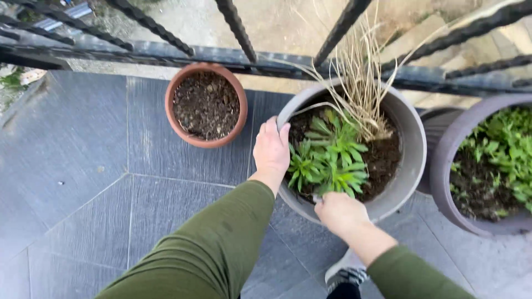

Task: The person uses a small hand trowel to dig into a rectangular planter and transplant small green seedlings into a larger round pot. They then move to another pot containing a larger plant and dry grass, using the trowel to loosen the soil around the plant.

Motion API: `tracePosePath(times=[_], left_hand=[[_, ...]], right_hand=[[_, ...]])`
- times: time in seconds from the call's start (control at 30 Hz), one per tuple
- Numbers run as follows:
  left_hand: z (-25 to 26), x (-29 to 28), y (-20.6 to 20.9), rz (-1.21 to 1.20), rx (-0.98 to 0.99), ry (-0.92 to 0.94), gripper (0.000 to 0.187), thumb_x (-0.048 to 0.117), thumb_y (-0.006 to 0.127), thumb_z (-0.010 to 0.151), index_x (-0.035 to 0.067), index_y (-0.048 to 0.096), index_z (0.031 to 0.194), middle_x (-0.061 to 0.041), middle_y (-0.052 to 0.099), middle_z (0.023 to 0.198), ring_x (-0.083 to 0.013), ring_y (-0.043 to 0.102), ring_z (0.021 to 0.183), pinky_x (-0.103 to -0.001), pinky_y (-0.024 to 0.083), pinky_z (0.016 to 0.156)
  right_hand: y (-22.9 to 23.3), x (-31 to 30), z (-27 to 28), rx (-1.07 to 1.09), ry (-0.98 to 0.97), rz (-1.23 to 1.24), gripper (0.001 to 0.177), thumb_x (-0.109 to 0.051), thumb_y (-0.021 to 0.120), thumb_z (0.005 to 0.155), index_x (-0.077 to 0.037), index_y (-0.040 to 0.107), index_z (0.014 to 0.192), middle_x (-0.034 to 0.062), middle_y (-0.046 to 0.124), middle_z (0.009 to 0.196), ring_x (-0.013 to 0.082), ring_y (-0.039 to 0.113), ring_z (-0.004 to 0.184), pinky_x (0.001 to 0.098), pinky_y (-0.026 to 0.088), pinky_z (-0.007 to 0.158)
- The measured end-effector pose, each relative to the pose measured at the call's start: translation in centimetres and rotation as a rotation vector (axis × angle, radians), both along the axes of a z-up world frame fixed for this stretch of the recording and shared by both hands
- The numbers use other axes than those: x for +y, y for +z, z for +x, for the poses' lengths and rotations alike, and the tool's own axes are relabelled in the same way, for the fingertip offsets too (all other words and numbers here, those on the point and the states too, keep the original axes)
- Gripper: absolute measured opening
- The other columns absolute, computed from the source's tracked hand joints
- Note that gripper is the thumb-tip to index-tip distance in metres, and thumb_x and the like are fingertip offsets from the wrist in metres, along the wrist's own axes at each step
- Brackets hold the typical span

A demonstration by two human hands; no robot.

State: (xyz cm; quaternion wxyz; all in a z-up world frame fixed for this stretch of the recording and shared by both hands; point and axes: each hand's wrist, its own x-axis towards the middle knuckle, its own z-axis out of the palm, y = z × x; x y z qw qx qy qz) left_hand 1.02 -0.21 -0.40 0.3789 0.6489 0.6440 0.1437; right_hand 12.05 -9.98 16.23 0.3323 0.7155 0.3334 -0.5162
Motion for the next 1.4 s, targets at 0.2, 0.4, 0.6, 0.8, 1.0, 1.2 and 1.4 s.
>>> tracePosePath(times=[0.2,0.4,0.6,0.8,1.0,1.2,1.4], left_hand=[[-0.8,0.9,0.0,-0.010,0.054,0.027,0.048,0.048,0.046,0.101,0.013,0.055,0.132,-0.019,0.063,0.113,-0.0455,0.062,0.102,-0.058,0.047,0.089],[-1.0,0.5,-0.3,0.020,0.066,0.028,0.046,0.046,0.050,0.101,0.011,0.057,0.130,-0.021,0.065,0.109,-0.0476,0.064,0.096,-0.059,0.047,0.088],[-1.0,-0.3,-0.7,-0.048,-0.037,-0.019,0.054,0.057,0.039,0.104,0.015,0.051,0.136,-0.016,0.061,0.113,-0.0461,0.069,0.103,-0.055,0.057,0.092],[-0.5,1.0,0.4,0.016,-0.121,0.078,0.049,0.044,0.050,0.101,0.010,0.056,0.135,-0.019,0.061,0.115,-0.0433,0.064,0.104,-0.054,0.049,0.090],[-0.9,-0.7,0.9,-0.100,-0.185,0.054,0.053,0.046,0.046,0.100,0.011,0.055,0.138,-0.017,0.061,0.123,-0.0441,0.064,0.109,-0.058,0.048,0.091],[-1.2,0.1,2.0,-0.214,-0.200,-0.007,0.050,0.045,0.043,0.099,0.016,0.055,0.138,-0.019,0.060,0.120,-0.0443,0.061,0.114,-0.058,0.045,0.096],[-0.9,0.5,1.0,-0.120,-0.229,0.030,0.054,0.047,0.042,0.101,0.011,0.055,0.138,-0.016,0.061,0.123,-0.0402,0.062,0.114,-0.056,0.048,0.092]], right_hand=[[-1.1,-4.2,2.2,-0.066,-0.093,0.034,0.059,-0.056,0.035,0.099,-0.014,0.075,0.111,0.0177,0.072,0.122,0.0397,0.065,0.120,0.0494,0.048,0.102],[1.5,-5.9,0.5,-0.058,0.086,0.050,0.020,-0.037,0.046,0.095,-0.021,0.048,0.107,0.0125,0.078,0.099,0.0371,0.075,0.097,0.0517,0.055,0.089],[-5.1,-1.4,-2.7,0.056,0.352,0.324,0.033,-0.024,0.054,0.096,-0.025,0.057,0.129,0.0122,0.070,0.105,0.0383,0.075,0.103,0.0532,0.061,0.089],[1.0,2.5,-2.6,0.074,0.312,0.181,0.019,-0.019,0.048,0.086,-0.017,0.054,0.103,0.0128,0.071,0.104,0.0411,0.066,0.099,0.0536,0.051,0.078],[0.3,2.3,-3.1,-0.100,0.325,0.305,0.054,-0.027,0.049,0.088,-0.041,0.055,0.140,0.0093,0.073,0.116,0.0347,0.071,0.107,0.0513,0.058,0.095],[-4.7,1.1,-4.1,-0.044,0.304,0.336,0.022,-0.019,0.049,0.089,-0.016,0.064,0.105,0.0149,0.075,0.100,0.0408,0.073,0.095,0.0545,0.057,0.080],[3.8,4.5,-0.4,-0.002,0.250,0.063,0.053,-0.022,0.048,0.087,-0.038,0.063,0.136,0.0025,0.071,0.131,0.0246,0.070,0.119,0.0435,0.058,0.102]])
